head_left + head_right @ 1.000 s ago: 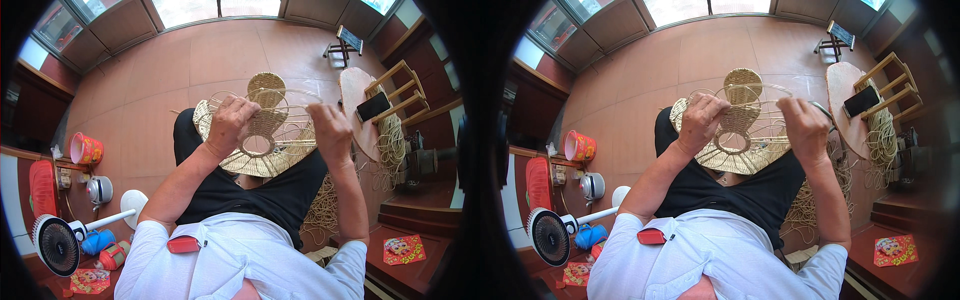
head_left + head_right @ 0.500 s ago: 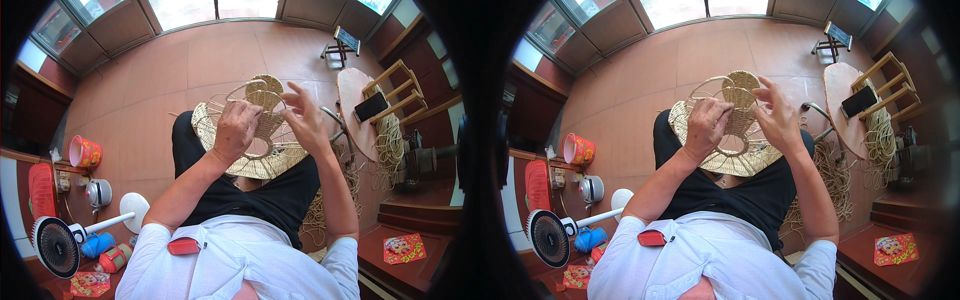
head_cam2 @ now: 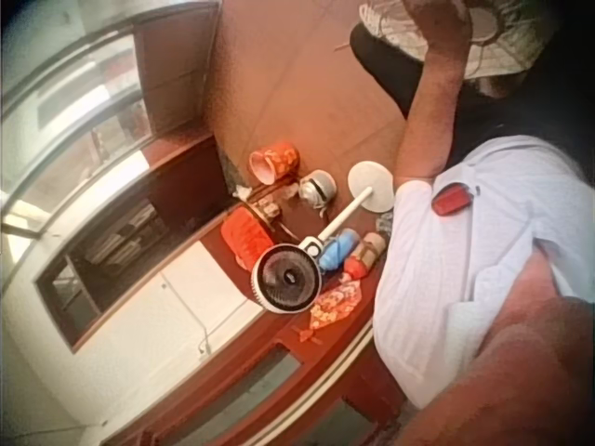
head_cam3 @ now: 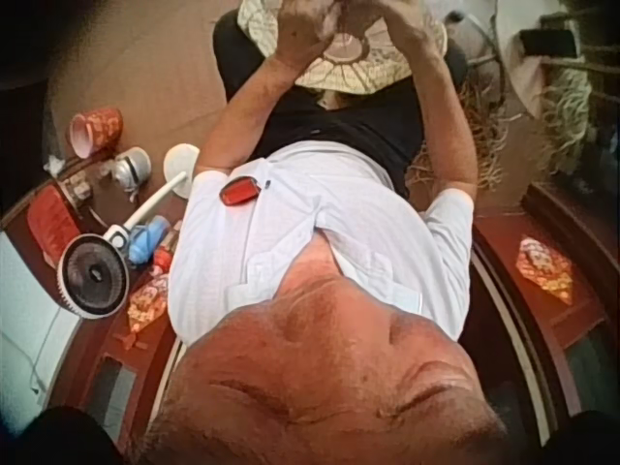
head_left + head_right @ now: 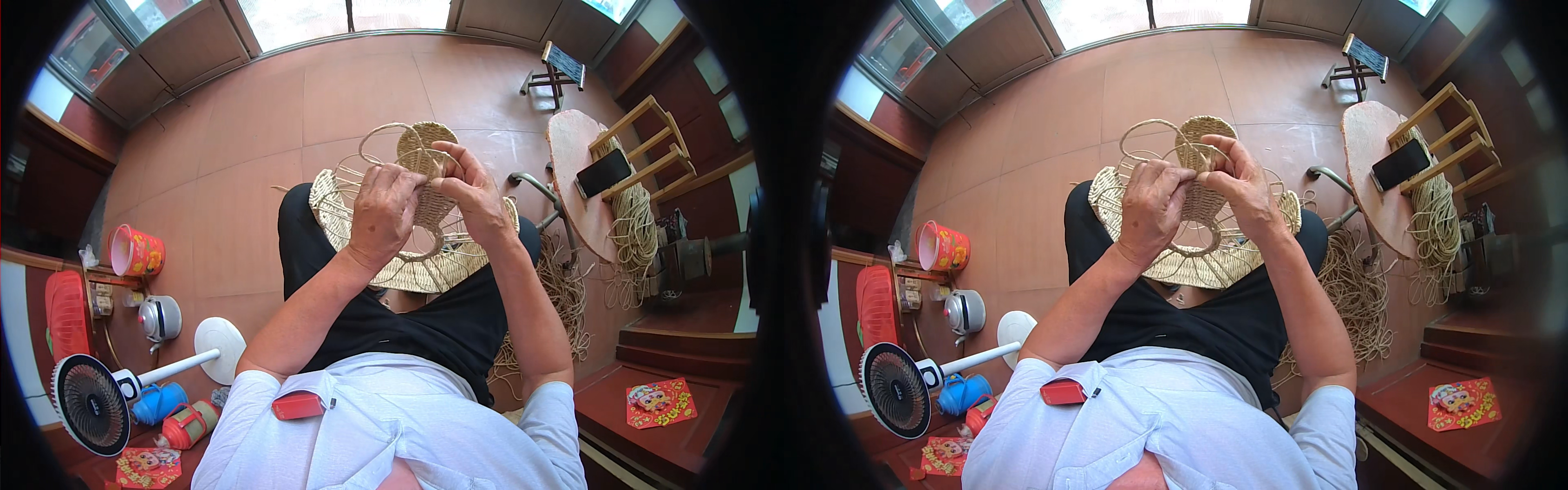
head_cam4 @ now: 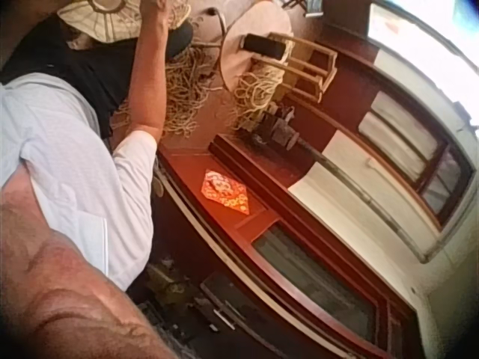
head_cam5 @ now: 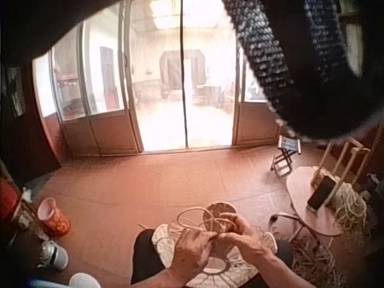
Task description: Weaving a straw basket or decorative wicker object by hand.
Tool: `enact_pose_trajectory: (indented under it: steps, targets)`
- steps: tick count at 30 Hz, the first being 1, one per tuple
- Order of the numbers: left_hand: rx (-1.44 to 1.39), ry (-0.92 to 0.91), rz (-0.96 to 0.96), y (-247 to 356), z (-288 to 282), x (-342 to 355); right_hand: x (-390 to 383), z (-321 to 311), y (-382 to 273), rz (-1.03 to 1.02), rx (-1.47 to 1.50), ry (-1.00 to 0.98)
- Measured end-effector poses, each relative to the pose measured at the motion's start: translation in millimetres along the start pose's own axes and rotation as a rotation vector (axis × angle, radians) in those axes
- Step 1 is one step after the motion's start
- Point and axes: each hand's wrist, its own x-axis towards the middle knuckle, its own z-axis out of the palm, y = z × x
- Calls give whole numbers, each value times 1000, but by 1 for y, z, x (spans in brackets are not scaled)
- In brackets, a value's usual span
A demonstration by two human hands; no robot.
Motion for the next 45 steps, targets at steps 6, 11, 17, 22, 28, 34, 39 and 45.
enact_pose_trajectory:
  steps: [6,11,17,22,28,34,39,45]
  targets:
    - [-9,-42,-17,-1,2,-2,0,1,21,-106,17,97]
    - [-19,4,5,-1,4,-2,-9,20,28,-269,-108,336]
    - [53,26,110,6,3,-3,-15,30,25,-230,-128,425]
    - [38,-41,148,3,5,-8,-18,31,33,-213,21,481]
    - [36,-123,212,14,10,-7,-21,28,32,-156,137,492]
    - [97,-281,48,36,11,3,-29,16,35,-161,76,467]
    - [-54,-611,-282,48,-2,25,-37,10,25,-170,-90,458]
    - [-200,-285,-60,40,6,15,-33,0,14,-102,-82,330]
